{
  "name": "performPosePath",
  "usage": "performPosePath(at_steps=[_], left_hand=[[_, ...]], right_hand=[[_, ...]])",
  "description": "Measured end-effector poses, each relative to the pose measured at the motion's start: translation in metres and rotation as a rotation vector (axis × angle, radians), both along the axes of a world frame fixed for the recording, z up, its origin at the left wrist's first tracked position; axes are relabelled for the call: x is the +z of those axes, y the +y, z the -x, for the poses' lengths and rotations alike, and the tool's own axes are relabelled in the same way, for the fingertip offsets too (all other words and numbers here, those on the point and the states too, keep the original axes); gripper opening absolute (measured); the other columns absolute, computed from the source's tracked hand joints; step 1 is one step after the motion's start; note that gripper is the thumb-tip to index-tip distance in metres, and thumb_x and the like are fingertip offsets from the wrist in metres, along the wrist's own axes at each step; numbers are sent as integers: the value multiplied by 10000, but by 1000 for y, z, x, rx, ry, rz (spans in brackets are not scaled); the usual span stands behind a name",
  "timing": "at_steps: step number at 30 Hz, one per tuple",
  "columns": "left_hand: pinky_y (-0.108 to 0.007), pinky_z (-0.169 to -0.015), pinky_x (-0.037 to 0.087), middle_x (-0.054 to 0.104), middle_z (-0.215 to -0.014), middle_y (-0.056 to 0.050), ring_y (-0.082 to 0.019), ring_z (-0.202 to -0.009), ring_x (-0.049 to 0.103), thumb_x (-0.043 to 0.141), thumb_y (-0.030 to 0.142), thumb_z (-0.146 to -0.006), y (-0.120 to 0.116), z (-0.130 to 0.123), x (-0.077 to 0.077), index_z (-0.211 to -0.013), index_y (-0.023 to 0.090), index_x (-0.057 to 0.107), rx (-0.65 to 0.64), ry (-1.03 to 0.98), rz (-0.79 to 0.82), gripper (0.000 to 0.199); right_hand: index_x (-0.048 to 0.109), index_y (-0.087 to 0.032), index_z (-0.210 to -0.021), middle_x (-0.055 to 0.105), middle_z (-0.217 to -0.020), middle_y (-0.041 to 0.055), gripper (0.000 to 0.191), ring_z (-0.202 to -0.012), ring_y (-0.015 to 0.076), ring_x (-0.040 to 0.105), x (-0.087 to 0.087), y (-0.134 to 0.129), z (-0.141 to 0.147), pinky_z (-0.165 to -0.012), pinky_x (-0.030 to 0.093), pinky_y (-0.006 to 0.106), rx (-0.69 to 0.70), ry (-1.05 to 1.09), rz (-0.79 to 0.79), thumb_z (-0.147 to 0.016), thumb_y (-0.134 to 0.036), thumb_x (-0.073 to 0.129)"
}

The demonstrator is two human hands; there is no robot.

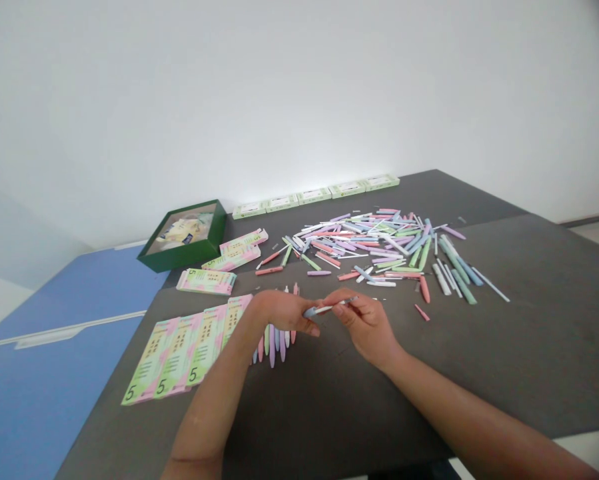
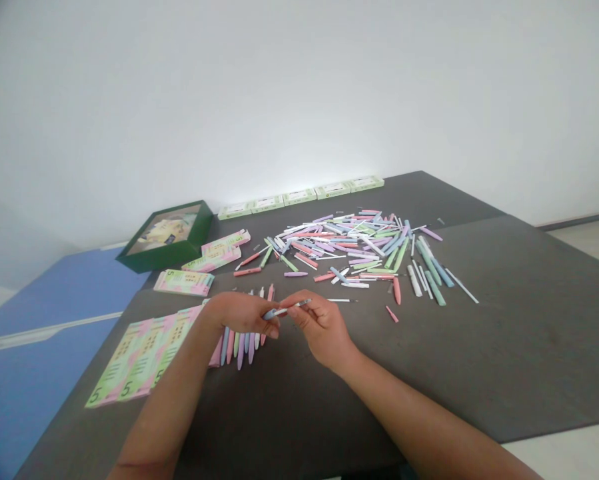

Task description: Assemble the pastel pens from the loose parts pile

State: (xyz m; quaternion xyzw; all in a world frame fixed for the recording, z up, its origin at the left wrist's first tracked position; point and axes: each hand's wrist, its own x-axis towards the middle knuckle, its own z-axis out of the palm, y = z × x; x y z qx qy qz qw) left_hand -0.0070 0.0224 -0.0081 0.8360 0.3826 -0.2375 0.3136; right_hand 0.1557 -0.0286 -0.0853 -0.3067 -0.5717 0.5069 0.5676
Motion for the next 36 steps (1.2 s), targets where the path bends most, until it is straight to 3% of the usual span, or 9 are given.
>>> performPosePath(at_steps=[3,8,15,22,32,36], left_hand=[[-226,-684,414,690,-849,5,-184,-810,612,561,348,-808,-1,1,1,-1086,210,568,-17,7,33,310],[-215,-672,413,682,-883,7,-176,-816,607,545,357,-811,-2,2,0,-946,200,604,-45,0,61,215],[-235,-654,414,668,-951,-32,-193,-824,614,566,382,-785,-7,1,-1,-1058,194,553,-9,55,9,331],[-212,-637,416,670,-852,8,-172,-795,606,535,340,-795,-6,3,4,-958,208,582,5,-6,61,214],[-215,-618,406,663,-825,4,-169,-743,604,512,302,-782,-10,5,4,-876,194,577,14,20,12,158],[-225,-665,415,670,-893,-4,-182,-793,608,507,294,-778,-12,2,9,-955,194,590,25,49,7,219]], right_hand=[[646,-205,-864,639,-821,40,144,-781,170,592,4,-5,0,-733,456,311,-1,-37,-70,-830,-288,533],[635,-202,-855,651,-765,27,135,-719,154,600,4,-5,2,-695,460,295,4,-63,-46,-831,-291,537],[629,-187,-839,654,-718,17,142,-644,136,597,6,-6,4,-596,455,251,-31,-36,-8,-819,-305,554],[643,-196,-886,655,-797,36,162,-746,153,606,9,-7,3,-686,460,278,-23,-58,-72,-845,-290,518],[651,-194,-917,645,-802,35,198,-748,143,601,7,-8,6,-691,457,263,19,-58,-62,-850,-311,506],[640,-182,-931,650,-830,46,211,-765,148,607,7,-9,9,-713,468,269,53,-50,-26,-843,-324,512]])
